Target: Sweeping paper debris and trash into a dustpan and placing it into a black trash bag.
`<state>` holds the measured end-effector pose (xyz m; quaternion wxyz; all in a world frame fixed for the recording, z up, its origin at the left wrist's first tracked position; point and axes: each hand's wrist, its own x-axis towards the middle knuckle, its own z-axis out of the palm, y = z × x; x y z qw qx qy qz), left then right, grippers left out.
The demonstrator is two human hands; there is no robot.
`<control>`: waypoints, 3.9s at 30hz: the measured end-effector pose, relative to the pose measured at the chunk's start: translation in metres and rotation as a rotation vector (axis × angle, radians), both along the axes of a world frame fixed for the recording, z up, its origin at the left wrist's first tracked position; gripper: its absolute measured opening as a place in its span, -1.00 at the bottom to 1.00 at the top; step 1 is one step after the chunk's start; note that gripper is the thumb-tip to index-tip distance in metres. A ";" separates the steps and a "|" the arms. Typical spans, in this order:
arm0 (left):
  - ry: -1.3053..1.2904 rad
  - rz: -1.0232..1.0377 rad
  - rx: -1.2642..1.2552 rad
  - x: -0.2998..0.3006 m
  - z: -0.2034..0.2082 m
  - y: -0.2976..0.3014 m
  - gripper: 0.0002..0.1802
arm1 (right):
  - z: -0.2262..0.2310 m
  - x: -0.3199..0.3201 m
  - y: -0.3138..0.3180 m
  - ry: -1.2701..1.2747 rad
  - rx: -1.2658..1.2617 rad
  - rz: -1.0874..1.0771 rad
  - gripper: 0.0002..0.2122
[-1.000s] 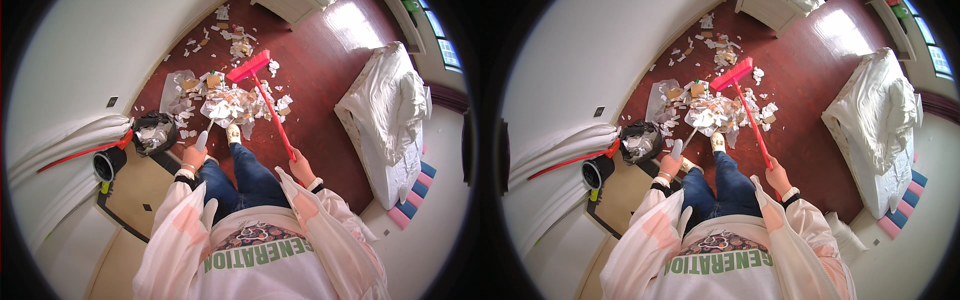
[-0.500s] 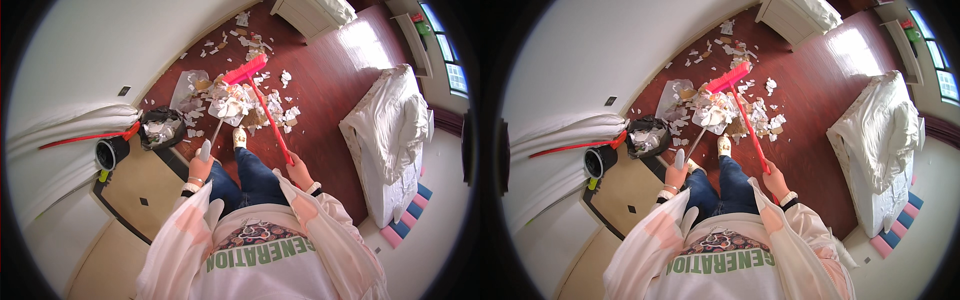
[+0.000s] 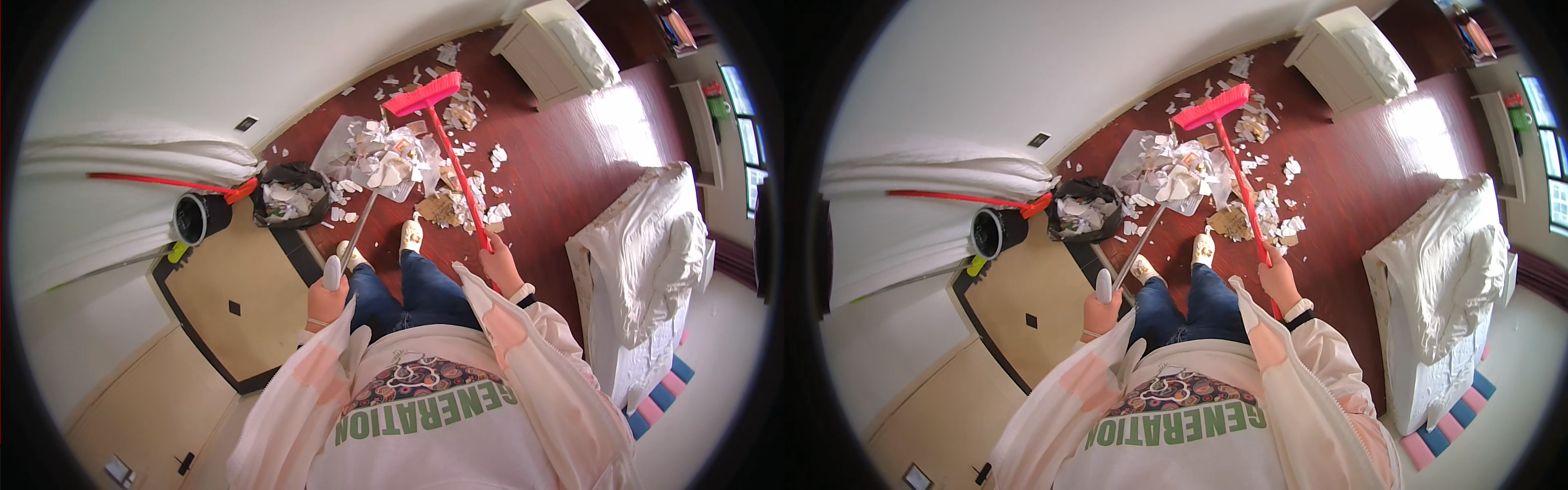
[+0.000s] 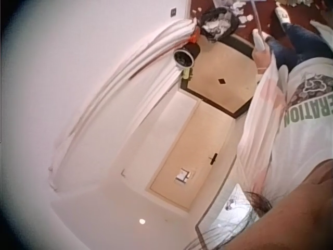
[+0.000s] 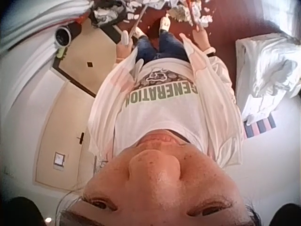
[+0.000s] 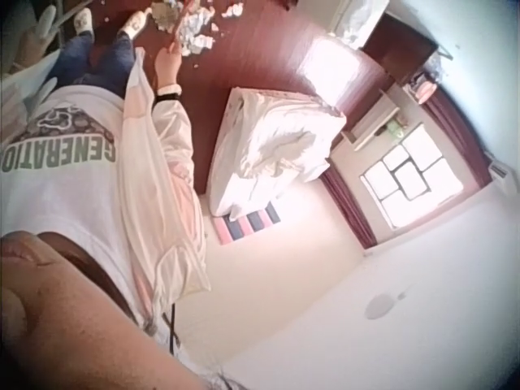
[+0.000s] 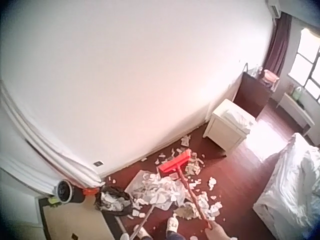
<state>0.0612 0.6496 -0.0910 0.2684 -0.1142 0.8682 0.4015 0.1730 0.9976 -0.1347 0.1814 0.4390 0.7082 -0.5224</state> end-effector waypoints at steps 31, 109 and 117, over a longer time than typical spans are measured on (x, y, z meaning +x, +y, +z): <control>0.152 0.824 0.136 0.039 0.102 -0.148 -0.71 | 0.009 -0.084 -0.103 0.157 0.057 0.426 -0.50; -0.022 0.527 -0.121 -0.045 -0.058 -0.249 -0.57 | 0.003 -0.111 -0.234 0.097 0.062 0.797 -0.52; -0.054 0.542 -0.117 -0.058 -0.051 -0.262 -0.61 | -0.034 -0.149 -0.270 0.018 0.309 1.040 -0.46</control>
